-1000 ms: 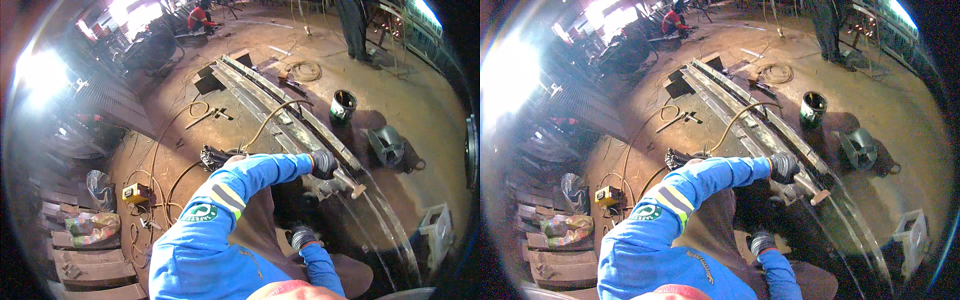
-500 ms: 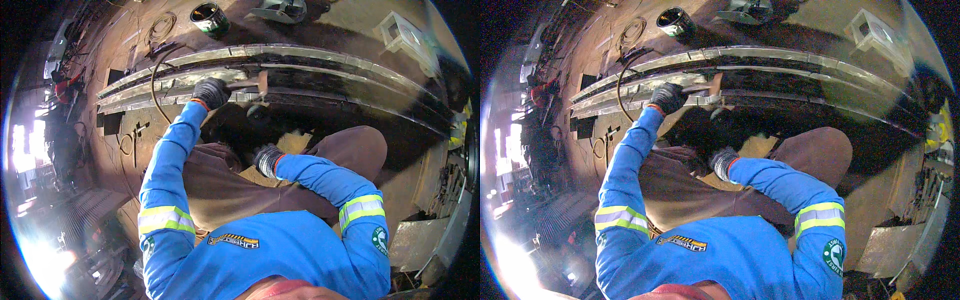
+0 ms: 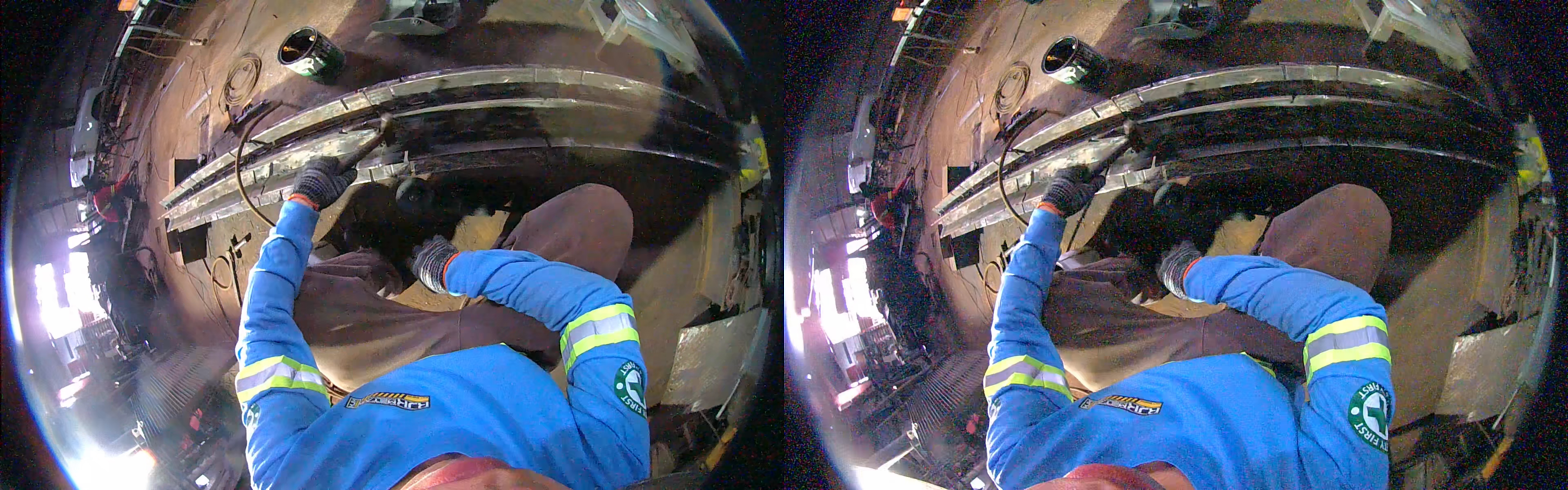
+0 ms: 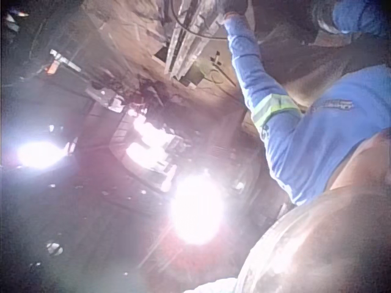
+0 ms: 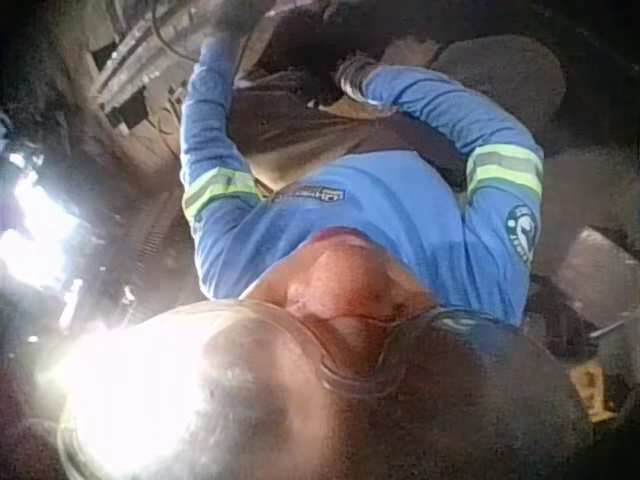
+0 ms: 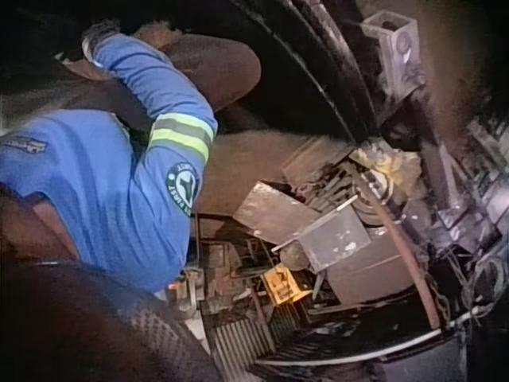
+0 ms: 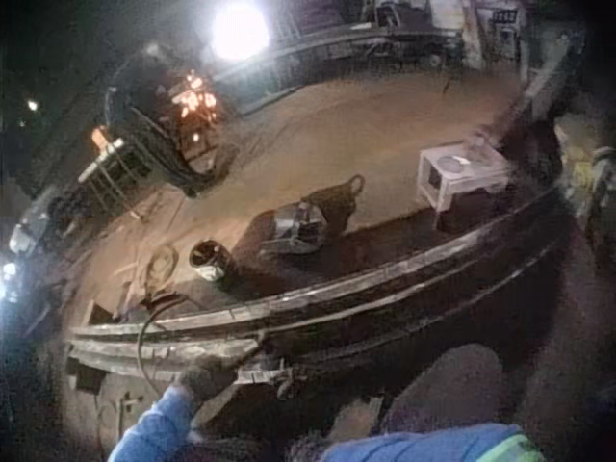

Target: The person sits on the floor and uses a hammer to repeatedly strike a long, curved metal beam. The person holds the beam steady with one hand while striking it with the other, likely to remove debris or rust.

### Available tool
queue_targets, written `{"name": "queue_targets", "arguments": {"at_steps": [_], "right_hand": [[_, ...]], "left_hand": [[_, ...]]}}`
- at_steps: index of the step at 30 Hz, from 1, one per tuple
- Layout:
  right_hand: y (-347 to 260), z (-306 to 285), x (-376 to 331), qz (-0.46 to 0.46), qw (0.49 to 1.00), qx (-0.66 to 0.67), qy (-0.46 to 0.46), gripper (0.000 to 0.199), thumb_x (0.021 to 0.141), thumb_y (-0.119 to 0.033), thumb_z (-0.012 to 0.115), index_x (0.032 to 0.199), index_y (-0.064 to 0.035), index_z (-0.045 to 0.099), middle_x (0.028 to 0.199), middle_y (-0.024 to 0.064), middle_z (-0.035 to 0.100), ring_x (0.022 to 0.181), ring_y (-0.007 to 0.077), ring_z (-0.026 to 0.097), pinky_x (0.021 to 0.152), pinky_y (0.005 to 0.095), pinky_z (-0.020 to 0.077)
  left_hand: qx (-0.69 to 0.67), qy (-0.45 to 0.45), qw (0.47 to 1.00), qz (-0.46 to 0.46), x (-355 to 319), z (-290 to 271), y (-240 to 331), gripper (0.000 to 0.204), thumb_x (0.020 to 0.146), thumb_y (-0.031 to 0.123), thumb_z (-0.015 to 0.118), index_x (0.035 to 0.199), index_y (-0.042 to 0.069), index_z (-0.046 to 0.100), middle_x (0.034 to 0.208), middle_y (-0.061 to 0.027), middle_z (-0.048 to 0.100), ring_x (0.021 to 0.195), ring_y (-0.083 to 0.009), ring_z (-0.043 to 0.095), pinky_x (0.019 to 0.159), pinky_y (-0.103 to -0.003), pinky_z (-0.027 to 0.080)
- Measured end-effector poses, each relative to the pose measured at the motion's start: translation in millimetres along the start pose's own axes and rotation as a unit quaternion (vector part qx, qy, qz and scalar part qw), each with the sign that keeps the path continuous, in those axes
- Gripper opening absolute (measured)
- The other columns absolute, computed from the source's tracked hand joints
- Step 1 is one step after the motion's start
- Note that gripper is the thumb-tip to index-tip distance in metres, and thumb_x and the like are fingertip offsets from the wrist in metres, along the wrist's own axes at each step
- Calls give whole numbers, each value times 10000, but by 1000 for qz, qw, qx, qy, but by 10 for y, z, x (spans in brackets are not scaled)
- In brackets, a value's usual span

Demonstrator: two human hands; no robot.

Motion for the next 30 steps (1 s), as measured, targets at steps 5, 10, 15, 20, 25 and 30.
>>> {"name": "queue_targets", "arguments": {"at_steps": [5,10,15,20,25,30], "right_hand": [[-34,70,47,12,998,-8,54,325,800,-195,534,1104,-123,622,1044,145,628,946,325,605,742,487,450],[14,45,36,1,1000,0,2,313,776,-192,569,1077,-131,631,1042,133,630,942,319,606,730,483,453],[27,122,65,13,1000,5,15,321,780,-192,574,1091,-130,627,1072,133,621,975,320,602,746,477,459],[1,132,66,7,1000,12,17,311,806,-208,546,1093,-122,628,1073,145,616,964,326,599,741,497,458],[127,24,46,4,999,4,40,283,823,-202,512,1060,-114,639,1051,160,615,943,329,601,727,513,456],[24,67,90,11,999,30,25,264,835,-202,489,1031,-111,641,1038,158,618,944,329,602,717,504,461]], "left_hand": [[-131,86,985,65,-85,3,52,569,830,549,539,975,13,659,942,-232,648,927,-407,605,822,-460,472],[-36,130,987,86,129,262,-114,474,833,483,603,900,16,649,804,-237,640,790,-403,614,679,-457,467],[-42,105,994,7,-176,-296,326,507,849,538,553,890,38,631,791,-243,627,806,-412,611,676,-490,462],[-80,175,980,44,-180,-82,118,519,856,535,539,894,25,628,825,-243,625,826,-422,601,695,-497,456],[62,15,996,-57,-114,-152,233,629,854,630,451,945,45,662,884,-239,644,875,-408,612,784,-483,476],[-112,198,974,10,-381,-154,324,533,845,575,522,855,54,634,800,-242,627,795,-415,610,694,-510,468]]}}
Point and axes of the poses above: each hand's wrist, its own x-axis towards the middle knuckle, its own z-axis out of the palm, y = z × x, the point moved 4 cm from there along x, towards the middle knuckle
